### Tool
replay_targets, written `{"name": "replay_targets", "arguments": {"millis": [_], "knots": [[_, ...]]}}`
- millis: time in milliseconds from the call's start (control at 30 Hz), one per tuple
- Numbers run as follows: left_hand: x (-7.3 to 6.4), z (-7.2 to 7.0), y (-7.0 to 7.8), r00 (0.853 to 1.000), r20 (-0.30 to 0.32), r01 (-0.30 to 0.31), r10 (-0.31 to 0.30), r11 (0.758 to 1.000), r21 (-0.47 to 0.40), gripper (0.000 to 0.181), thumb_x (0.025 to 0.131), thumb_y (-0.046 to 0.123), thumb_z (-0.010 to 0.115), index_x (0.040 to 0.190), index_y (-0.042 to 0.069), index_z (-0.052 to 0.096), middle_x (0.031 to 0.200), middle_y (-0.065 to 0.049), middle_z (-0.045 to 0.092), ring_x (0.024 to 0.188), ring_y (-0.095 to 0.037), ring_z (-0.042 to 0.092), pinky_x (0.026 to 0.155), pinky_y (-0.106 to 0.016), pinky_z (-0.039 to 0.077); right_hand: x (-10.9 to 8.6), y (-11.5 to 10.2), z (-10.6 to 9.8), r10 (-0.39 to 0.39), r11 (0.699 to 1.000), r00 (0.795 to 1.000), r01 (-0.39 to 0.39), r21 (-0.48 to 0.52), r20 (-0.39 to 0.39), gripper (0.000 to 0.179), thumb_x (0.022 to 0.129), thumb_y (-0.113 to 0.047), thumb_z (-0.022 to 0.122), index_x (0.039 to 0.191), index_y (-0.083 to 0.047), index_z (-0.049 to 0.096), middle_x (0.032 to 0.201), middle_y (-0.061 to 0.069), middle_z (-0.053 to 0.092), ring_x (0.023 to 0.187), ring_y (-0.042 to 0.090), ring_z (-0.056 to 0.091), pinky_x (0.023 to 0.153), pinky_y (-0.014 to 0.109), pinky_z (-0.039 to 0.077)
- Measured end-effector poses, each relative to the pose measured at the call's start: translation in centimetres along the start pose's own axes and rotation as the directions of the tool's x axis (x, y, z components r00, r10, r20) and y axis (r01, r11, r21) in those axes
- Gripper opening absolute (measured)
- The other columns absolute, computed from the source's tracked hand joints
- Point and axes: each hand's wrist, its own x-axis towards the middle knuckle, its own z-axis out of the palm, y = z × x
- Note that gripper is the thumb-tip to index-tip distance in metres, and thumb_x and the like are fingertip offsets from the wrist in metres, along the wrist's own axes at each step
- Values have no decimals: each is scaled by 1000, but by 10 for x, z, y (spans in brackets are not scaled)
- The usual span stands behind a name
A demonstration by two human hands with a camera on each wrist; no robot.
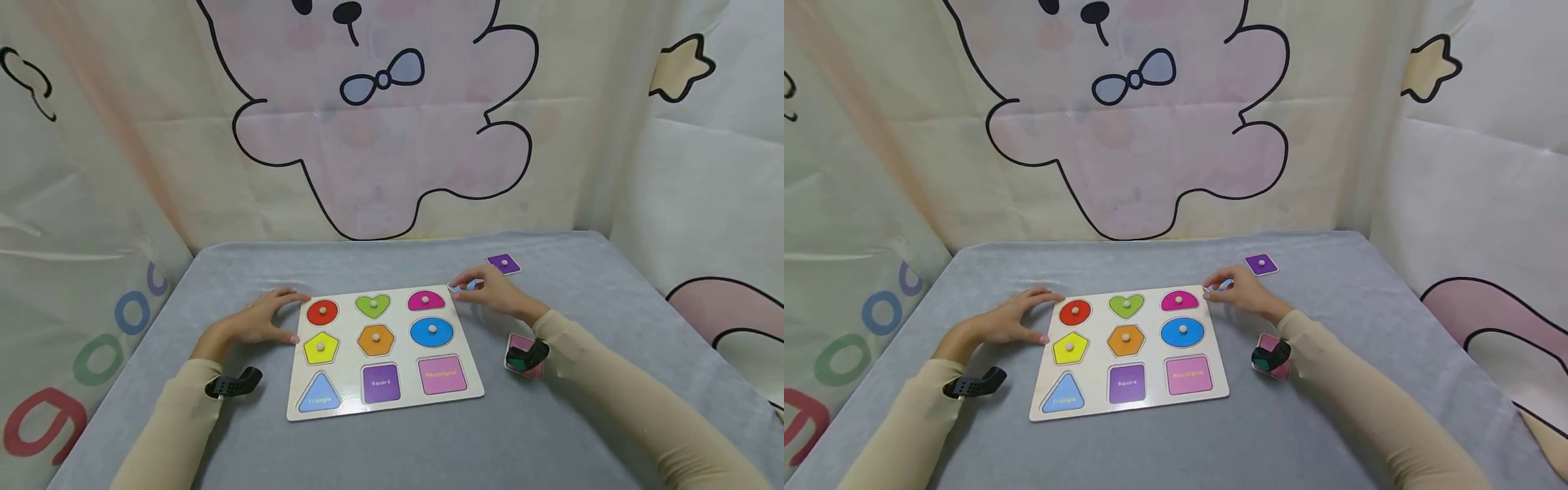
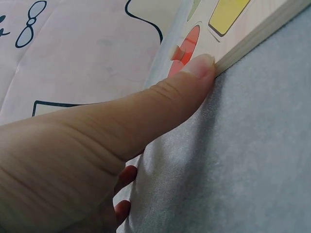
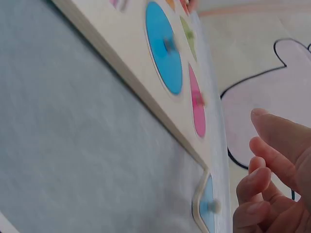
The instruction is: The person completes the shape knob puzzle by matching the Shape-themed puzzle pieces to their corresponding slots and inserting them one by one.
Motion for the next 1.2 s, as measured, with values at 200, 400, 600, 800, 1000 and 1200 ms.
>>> {"name": "replay_targets", "arguments": {"millis": [200,400,600,800,1000,1200], "knots": [[0,3,-2,1000,-4,5,-5,1000,-9,86,78,43,85,151,23,45,162,-23,26,147,-51,22,112,-79,21,4,14,-6,63,998,997,-64,-22,-36,29,91,-16,76,113,2,73,103,17,67,102,29,55,75,22,50],[-1,0,-2,1000,-2,13,-13,1000,-4,86,78,45,84,152,24,45,162,-22,27,147,-50,22,113,-79,21,9,25,-10,144,990,989,-144,3,-36,29,91,-13,76,112,6,72,101,17,63,88,21,55,64,22,51],[-1,0,-3,1000,-8,24,-24,1000,-4,85,78,43,85,151,24,46,161,-22,28,146,-50,23,113,-78,22,12,30,-9,115,993,993,-116,-26,-33,28,89,-11,77,110,7,72,99,19,68,88,18,53,66,21,46],[-1,3,-2,1000,2,12,-12,1000,-15,85,78,44,84,151,24,46,161,-22,29,146,-50,23,113,-78,24,12,33,-5,175,984,984,-176,-33,-41,26,89,-8,77,110,7,72,93,14,65,86,19,51,64,22,42],[-1,2,0,1000,-7,9,-9,1000,-19,84,78,40,85,151,22,46,161,-23,27,146,-50,23,114,-78,23,13,34,-3,178,983,981,-180,-26,-73,23,90,-8,76,107,6,73,91,11,63,86,19,52,66,22,42],[-1,2,0,1000,-3,6,-6,1000,-9,85,79,42,85,151,22,46,161,-23,27,146,-51,23,114,-77,22,13,35,-3,189,981,979,-191,-18,-79,23,90,-8,75,107,6,72,86,7,60,85,18,51,66,21,41]]}}
